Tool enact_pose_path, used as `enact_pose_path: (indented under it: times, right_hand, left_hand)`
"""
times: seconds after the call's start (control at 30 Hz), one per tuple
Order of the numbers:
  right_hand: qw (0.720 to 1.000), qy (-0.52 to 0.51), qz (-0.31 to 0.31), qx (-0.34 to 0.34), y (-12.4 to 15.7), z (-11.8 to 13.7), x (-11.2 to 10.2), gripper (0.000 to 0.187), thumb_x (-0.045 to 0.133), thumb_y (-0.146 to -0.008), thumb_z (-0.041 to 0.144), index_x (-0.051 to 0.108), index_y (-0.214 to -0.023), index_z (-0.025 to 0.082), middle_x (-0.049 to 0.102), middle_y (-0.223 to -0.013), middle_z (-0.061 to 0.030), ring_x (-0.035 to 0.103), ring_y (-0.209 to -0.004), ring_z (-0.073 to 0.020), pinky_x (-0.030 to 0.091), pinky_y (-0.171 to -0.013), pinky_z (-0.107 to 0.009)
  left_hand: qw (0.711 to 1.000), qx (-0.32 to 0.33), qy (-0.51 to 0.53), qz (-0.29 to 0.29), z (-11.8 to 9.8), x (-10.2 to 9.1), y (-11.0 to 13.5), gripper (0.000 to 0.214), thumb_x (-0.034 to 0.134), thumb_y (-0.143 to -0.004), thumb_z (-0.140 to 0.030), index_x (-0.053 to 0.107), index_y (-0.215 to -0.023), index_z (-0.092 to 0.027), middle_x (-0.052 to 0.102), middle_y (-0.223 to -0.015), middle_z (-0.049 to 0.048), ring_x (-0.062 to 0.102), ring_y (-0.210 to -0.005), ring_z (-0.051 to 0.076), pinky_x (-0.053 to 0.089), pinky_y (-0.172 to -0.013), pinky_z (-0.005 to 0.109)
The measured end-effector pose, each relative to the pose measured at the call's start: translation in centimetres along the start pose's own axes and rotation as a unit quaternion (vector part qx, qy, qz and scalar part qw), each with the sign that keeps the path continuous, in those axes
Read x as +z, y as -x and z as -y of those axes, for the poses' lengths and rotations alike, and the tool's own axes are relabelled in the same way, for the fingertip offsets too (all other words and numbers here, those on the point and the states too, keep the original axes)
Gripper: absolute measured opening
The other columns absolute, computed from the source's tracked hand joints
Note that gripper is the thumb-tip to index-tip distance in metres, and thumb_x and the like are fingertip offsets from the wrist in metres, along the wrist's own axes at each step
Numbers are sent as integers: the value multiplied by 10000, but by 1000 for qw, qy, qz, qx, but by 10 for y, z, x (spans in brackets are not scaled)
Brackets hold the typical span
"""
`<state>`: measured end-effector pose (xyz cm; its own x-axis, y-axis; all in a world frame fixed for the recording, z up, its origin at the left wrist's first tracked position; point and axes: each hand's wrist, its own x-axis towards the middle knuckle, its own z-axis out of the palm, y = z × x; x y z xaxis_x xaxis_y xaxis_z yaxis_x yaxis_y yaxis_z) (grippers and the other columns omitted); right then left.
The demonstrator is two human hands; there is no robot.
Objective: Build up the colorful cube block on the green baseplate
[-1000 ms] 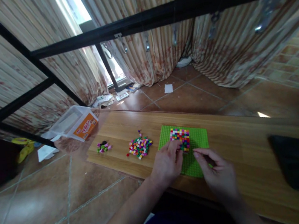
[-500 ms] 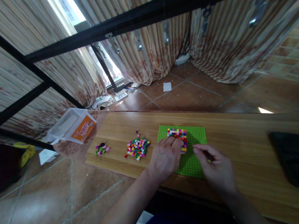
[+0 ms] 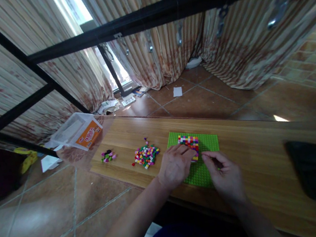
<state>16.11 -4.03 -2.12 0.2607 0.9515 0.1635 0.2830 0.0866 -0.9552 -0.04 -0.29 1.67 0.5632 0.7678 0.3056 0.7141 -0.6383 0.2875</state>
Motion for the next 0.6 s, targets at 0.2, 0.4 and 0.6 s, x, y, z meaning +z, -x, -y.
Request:
enact_pose_path:
  times: [0.2,0.4,0.6]
  right_hand:
    - [998,-18,-9,62,-9,4,5,351,652,-816,512,743,-858,176,756,-813,-72,677,-724,-196,520,-679,-304]
    - [994,-55,-1,98,-14,0,11,349,712,-748,516,744,-797,172,749,-766,-68,659,-683,-187,508,-656,-308]
    - [988,-86,-16,128,-16,0,15,348,746,-695,502,737,-787,166,739,-748,-61,646,-667,-174,507,-660,-307]
  left_hand:
    - [999,22,11,-30,4,7,6,226,494,-988,-200,707,-1065,-200,720,-1016,50,633,-942,195,499,-870,329]
    - [999,24,10,-32,3,11,9,258,460,-1004,-207,709,-1070,-196,710,-1014,63,626,-936,188,515,-870,328]
    - [999,33,-10,-24,4,12,9,273,434,-1017,-214,706,-1043,-196,697,-1007,56,617,-941,178,510,-890,329]
